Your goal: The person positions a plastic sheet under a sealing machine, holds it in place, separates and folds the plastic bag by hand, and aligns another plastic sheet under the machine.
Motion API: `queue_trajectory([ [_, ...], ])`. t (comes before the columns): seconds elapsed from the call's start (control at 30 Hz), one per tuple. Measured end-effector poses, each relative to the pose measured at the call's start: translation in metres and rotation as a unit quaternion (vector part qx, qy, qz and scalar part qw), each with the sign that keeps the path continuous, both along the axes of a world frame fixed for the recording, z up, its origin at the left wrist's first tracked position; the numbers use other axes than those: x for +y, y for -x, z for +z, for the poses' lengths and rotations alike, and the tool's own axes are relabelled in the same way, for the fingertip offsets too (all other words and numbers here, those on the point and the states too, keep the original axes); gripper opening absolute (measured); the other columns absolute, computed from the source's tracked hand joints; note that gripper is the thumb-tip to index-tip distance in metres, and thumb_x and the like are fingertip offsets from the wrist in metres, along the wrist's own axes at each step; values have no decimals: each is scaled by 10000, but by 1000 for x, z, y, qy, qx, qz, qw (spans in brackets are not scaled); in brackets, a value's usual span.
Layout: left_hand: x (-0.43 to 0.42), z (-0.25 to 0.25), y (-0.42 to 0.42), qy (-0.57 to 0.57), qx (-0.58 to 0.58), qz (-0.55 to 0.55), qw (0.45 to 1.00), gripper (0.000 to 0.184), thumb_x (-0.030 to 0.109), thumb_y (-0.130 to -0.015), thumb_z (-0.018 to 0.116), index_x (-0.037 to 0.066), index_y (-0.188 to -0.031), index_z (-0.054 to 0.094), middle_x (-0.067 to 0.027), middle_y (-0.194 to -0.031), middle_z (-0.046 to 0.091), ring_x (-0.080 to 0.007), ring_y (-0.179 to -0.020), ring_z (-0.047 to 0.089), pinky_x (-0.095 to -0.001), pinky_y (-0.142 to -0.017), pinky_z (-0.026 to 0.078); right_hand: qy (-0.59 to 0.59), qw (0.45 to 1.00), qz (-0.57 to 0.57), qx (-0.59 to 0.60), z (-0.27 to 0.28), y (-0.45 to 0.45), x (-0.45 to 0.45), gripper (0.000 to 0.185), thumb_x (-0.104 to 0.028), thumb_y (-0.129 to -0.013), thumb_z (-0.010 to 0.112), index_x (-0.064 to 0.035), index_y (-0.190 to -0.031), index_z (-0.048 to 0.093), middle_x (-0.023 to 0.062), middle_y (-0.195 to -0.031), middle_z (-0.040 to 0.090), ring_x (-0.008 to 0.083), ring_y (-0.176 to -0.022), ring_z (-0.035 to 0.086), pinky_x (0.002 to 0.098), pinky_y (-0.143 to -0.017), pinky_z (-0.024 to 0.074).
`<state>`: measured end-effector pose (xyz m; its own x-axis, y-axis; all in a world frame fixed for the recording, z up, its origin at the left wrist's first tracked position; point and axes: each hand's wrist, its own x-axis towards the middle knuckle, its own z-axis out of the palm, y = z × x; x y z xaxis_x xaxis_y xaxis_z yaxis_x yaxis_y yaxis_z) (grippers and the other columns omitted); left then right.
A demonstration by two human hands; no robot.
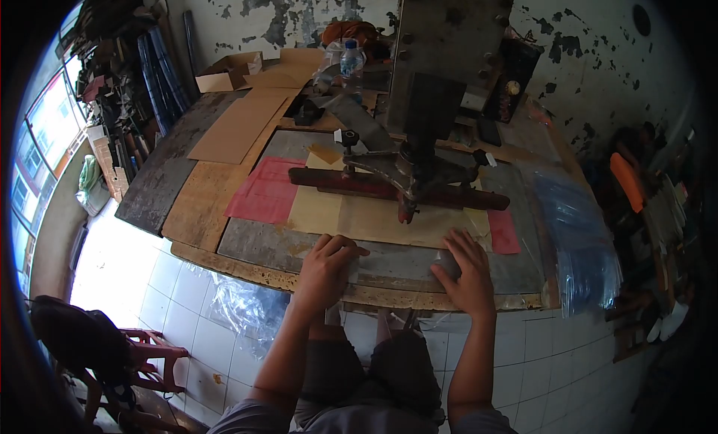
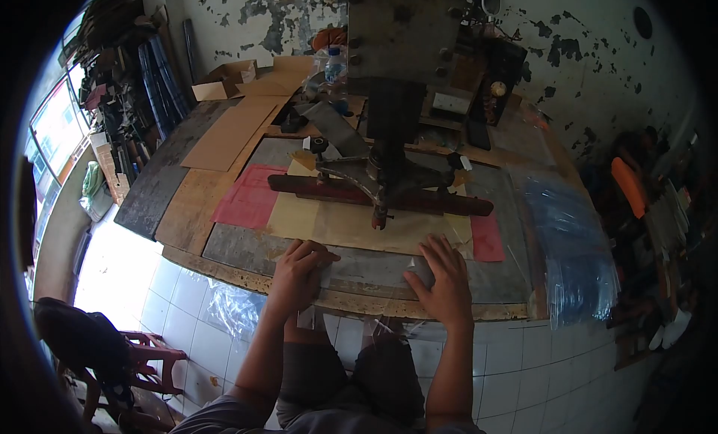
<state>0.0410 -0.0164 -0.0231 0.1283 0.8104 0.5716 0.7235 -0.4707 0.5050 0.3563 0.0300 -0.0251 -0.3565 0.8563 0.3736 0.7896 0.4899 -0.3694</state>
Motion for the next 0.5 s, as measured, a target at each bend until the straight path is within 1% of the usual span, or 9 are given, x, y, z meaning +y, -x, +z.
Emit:
queue_trajectory([
  [0.17,1,1,0,-5,-10,-7,1000,354,-56,-804,623,93,-1087,776,-83,-1054,708,-331,-1038,640,-446,-921,546,-18,999,-12,39,4,4,-4,626,-415,-955,780,-54,-1444,632,151,-1597,538,349,-1542,426,547,-1267,319],
  [0.3,0,1,1,4,-12,-14,1000,329,-50,-808,638,85,-1077,771,-91,-1039,713,-337,-1017,646,-448,-912,548,-13,1000,4,17,0,0,0,625,-413,-951,784,-52,-1439,636,154,-1582,553,352,-1535,437,542,-1264,324],
  [0.5,-1,2,1,12,-18,-18,1000,286,-36,-827,652,79,-1062,767,-98,-1025,710,-341,-1002,648,-455,-899,547,-15,999,-3,31,1,2,-1,616,-416,-953,783,-54,-1431,645,153,-1573,563,351,-1536,436,543,-1262,326],
])
